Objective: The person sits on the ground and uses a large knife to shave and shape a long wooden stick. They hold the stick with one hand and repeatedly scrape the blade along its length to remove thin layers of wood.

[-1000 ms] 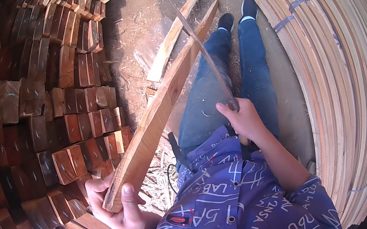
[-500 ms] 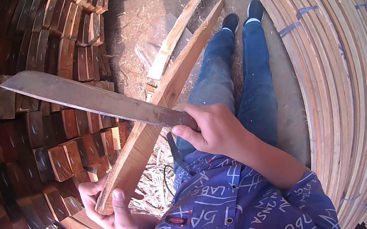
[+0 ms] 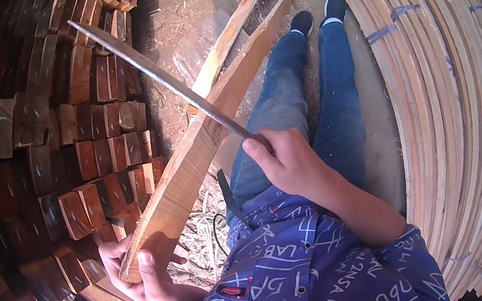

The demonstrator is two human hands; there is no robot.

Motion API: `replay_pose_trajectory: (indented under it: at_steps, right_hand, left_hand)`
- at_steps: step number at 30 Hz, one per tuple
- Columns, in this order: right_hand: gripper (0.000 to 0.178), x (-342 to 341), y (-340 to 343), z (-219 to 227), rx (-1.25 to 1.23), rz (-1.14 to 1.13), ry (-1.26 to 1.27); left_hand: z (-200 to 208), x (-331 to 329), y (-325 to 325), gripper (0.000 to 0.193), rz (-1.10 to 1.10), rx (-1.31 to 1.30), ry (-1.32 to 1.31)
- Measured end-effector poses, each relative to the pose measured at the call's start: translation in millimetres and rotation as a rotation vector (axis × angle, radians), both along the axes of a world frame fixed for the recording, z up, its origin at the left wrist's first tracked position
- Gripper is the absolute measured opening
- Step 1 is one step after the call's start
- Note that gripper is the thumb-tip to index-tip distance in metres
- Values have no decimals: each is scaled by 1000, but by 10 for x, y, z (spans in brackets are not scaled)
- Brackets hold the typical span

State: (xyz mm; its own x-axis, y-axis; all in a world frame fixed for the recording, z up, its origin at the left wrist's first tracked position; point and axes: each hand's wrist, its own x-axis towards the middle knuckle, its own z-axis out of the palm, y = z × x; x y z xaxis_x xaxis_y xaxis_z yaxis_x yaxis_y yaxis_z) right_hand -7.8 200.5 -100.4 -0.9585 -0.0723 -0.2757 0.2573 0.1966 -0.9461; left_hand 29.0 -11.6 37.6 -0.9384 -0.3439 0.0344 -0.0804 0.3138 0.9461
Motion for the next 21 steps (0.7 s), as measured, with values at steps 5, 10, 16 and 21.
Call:
replay_pose_trajectory:
  at_steps: [5, 10, 16, 21]
  right_hand:
    - [49, -103, -302, 201, 73, 217, 217]
    - [48, -8, -306, -19, 162, 254, 228]
    - [48, 128, -361, 152, 175, 294, 123]
    - [47, 263, -334, 300, 199, 343, 243]
  left_hand:
    - [-86, 40, -119, 37, 8, 73, -74]
    - [-260, 271, -247, 32, 24, 128, -120]
    - [-375, 400, -226, 37, 34, 181, -155]
    - [-371, 449, -154, 39, 7, 131, -111]
